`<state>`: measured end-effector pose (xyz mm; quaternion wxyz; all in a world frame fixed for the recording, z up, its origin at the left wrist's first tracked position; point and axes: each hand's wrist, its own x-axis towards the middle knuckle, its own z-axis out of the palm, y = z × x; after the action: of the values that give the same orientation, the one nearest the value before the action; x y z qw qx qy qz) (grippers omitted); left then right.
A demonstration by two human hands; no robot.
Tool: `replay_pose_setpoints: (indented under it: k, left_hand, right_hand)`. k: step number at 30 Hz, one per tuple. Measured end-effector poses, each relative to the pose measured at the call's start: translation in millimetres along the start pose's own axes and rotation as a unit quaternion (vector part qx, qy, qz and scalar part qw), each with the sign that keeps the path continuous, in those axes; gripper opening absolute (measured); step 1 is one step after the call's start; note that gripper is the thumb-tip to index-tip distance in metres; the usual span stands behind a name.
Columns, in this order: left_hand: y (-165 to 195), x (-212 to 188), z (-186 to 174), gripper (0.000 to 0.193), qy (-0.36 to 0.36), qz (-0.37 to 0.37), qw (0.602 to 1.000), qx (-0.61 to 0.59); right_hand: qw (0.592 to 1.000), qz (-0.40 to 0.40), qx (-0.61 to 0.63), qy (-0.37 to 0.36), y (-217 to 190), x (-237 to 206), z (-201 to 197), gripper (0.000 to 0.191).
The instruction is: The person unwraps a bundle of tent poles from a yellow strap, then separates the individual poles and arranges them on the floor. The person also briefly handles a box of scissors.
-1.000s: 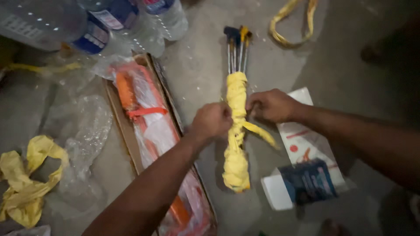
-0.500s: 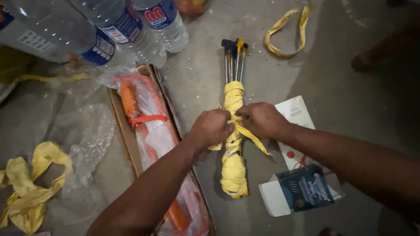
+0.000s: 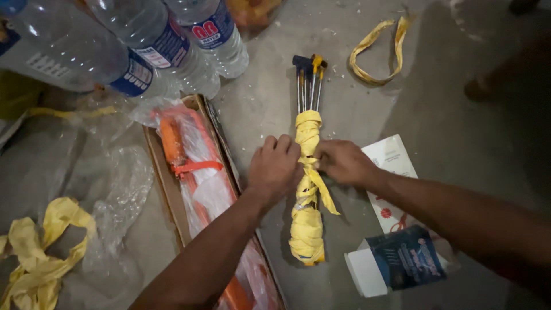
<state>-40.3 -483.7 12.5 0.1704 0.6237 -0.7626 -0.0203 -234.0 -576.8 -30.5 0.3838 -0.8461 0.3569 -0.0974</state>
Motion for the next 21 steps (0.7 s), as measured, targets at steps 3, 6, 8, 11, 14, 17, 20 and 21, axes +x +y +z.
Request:
replay_pose_setpoints:
  k: [3,6,8,11,14,17,20,21]
  left_hand:
    - [-7.9,1.9,3.6,0.019,0.008,0.038,0.999,0.020]
    - [-6.3,1.1,10.5,0.017,-0.008,0.030,0.998,0.049]
    - [-2.2,2.4,16.7,0.013,0.012,0.031,0.997,0.071]
    - [0.9,3.4,24.9,0.015,-0.042,0.016,0.997,0.061]
    - [-7.9,4.2,32.8,0.030,-0.092,-0.026,0.994,-0.047]
    - [-20.8,8.8,50.1,0.023,-0.072,-0.062,0.975,-0.201]
    - [-26.6,6.2,77.6,0.016,-0.168,-0.278,0.848,-0.420]
    - [-28.1,2.6,86.5,0.016,-0.219,-0.374,0.757,-0.489]
  right_hand:
    - [0.997,0.057,-0.052,0.019,-4.0,-13.9,-7.4,0.017]
    - [0.999,0.042,-0.006,0.011,-13.1,-22.3,-8.9,0.020]
    - [0.999,0.045,-0.015,0.015,-19.9,-25.1,-7.4,0.024]
    - [0.998,0.069,-0.006,0.012,-26.7,-25.3,-4.9,0.026]
    - [0.999,0.022,-0.023,0.020,-28.1,-23.6,-5.1,0.033]
    - [1.000,0.004,-0.014,0.014,-25.6,-24.0,-8.3,0.038]
    - [0.998,0.057,-0.002,-0.005,-22.3,-25.6,-12.5,0.029]
    - [0.997,0.080,-0.001,-0.013,-21.3,-25.6,-14.0,0.025]
